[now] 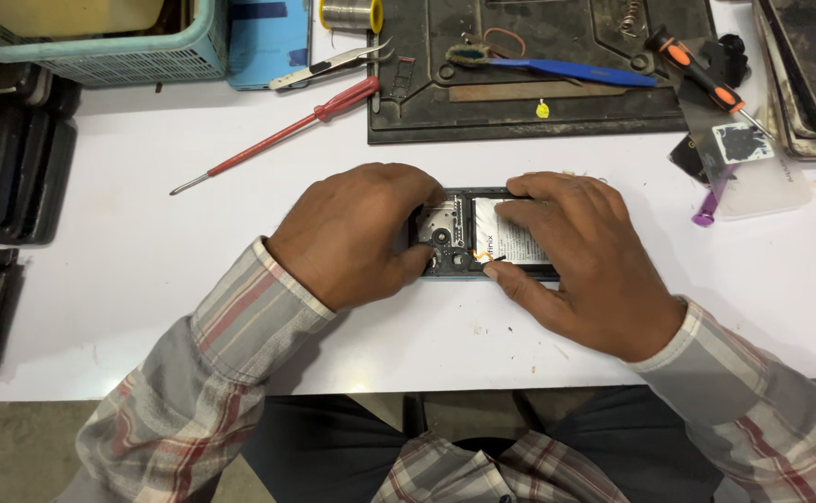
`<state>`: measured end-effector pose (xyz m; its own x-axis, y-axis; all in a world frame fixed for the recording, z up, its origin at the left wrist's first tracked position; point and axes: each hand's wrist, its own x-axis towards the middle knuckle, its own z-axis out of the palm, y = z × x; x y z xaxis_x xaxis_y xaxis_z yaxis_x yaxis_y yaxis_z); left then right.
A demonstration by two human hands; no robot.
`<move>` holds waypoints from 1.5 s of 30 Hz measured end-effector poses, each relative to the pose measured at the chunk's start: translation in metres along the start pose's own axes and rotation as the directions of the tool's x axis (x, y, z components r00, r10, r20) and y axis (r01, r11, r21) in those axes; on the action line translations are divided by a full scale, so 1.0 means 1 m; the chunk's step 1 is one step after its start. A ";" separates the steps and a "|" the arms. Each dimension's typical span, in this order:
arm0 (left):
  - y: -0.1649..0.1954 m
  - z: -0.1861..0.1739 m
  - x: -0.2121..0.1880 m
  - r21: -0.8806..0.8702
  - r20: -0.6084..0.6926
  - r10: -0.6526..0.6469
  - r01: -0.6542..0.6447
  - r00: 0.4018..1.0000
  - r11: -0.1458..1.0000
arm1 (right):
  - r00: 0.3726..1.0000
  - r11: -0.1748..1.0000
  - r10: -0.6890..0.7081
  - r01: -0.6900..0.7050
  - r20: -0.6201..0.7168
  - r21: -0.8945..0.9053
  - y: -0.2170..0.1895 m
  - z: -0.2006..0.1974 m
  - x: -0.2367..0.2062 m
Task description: The person installs a new battery into a disassembled smartphone, aligns and snaps the back cover into place, and then inserts a SIM card tray. The phone is handled throughout the process on a workbench with tools visible.
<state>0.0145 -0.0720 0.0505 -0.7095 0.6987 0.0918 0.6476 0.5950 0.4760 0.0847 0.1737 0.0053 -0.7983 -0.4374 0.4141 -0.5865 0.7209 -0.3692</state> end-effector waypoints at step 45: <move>-0.005 0.004 -0.022 -0.078 -0.059 0.154 -0.158 0.986 0.984 | 1.000 1.000 0.005 -0.005 -0.003 0.017 0.005 0.001 -0.006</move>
<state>0.0277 -0.0886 0.0422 -0.6163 0.7576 0.2152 0.7281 0.4438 0.5224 0.0865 0.1788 0.0001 -0.8007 -0.4325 0.4145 -0.5850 0.7137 -0.3853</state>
